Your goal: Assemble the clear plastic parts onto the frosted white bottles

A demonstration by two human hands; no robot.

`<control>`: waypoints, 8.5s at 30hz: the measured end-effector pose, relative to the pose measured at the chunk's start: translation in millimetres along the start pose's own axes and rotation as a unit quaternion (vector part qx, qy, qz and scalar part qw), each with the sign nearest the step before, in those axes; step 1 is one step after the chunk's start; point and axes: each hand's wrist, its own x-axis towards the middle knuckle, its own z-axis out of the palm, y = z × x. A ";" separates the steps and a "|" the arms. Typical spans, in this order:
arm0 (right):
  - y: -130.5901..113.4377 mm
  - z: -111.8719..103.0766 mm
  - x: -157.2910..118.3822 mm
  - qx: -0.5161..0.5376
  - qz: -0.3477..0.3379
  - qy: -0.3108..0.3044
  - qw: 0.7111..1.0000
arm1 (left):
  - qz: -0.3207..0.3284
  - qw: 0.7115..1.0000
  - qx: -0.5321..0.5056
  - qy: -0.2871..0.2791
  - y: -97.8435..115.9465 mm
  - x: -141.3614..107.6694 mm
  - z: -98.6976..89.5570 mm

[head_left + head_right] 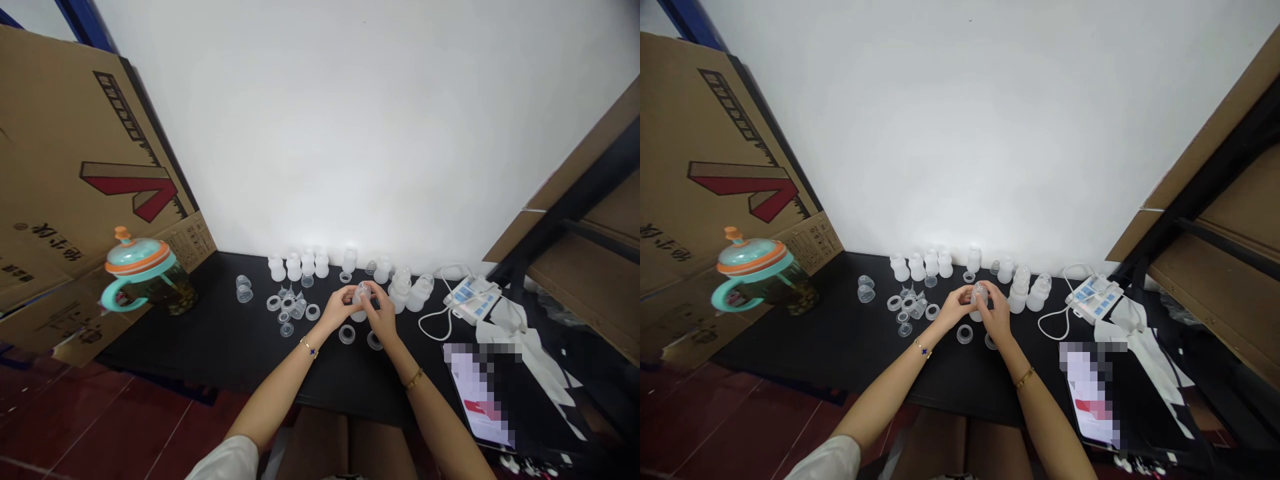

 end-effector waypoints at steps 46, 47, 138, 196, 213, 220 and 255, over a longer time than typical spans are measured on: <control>11.7 0.5 0.9 0.030 -0.058 -0.024 0.998 | 0.008 0.999 0.032 -0.010 7.1 -3.7 -1.8; 11.7 0.2 1.1 0.031 -0.059 -0.025 0.997 | 0.010 0.999 0.035 -0.009 7.0 -3.7 -2.1; 9.9 -2.5 6.5 0.112 0.018 -0.014 0.993 | 0.011 0.998 -0.060 0.003 7.1 -3.6 2.9; 5.6 -109.9 34.2 -0.111 -0.100 0.491 0.858 | 0.210 0.899 0.384 0.014 13.6 -27.2 14.2; 21.1 -145.0 33.4 -0.156 0.024 -0.013 0.987 | 0.197 0.900 0.389 0.018 10.8 -26.2 13.8; 28.4 -146.4 30.2 -0.163 0.063 -0.011 0.985 | 0.206 0.897 0.391 0.016 7.5 -25.8 13.7; 32.1 -152.2 28.2 -0.275 0.061 -0.016 0.959 | 0.199 0.894 0.402 -0.003 10.6 -25.7 14.6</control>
